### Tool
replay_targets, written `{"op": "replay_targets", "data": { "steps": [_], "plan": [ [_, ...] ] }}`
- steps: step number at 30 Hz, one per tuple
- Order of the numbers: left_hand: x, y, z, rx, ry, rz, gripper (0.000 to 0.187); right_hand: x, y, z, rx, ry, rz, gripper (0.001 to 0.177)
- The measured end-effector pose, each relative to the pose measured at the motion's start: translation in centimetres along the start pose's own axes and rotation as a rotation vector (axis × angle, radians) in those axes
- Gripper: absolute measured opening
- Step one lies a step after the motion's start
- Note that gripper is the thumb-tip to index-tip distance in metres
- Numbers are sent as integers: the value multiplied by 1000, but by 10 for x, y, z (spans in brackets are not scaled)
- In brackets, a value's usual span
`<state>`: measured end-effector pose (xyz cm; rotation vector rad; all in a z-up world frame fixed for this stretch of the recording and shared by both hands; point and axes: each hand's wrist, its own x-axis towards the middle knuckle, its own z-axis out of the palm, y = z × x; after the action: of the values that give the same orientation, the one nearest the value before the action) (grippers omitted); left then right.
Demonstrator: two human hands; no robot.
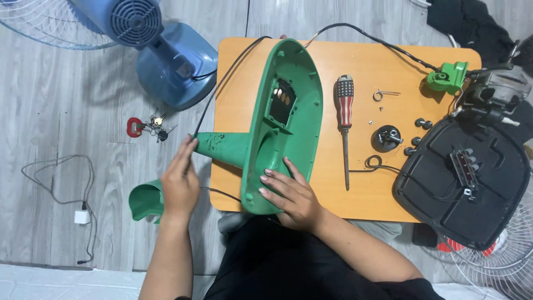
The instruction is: Repairing an electric fan by installing and wiring the internal switch mechanism into the base housing.
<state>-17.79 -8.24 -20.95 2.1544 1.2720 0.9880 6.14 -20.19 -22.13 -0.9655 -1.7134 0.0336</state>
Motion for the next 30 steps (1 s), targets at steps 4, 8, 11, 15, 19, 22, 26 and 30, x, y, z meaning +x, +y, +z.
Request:
{"op": "replay_targets", "data": {
  "steps": [4, 8, 11, 15, 19, 22, 26, 30],
  "plan": [
    [18, -14, -17, 77, 131, -94, 45, -3, 4, -4, 39, 27, -22, 36],
    [32, -34, -28, 15, -94, -463, 47, -8, 10, -8, 74, 34, -48, 34],
    [44, -51, -37, 104, -145, -359, 28, -9, 10, -7, 67, -17, -71, 38],
    [75, -81, -53, 282, -132, -77, 32, -11, 11, -5, 79, -80, -114, 47],
    [115, -97, -43, 413, -56, 63, 39, -7, 9, -5, 67, -82, -134, 47],
    [131, -113, -11, 405, -5, -31, 47, -6, 8, -5, 55, -81, -136, 45],
    [123, -149, 40, 395, -236, -70, 42, -6, 5, -7, 101, -93, -166, 48],
    [105, -140, 65, 238, -428, -296, 66, -1, 2, -10, 148, -110, -178, 47]
  ]
}}
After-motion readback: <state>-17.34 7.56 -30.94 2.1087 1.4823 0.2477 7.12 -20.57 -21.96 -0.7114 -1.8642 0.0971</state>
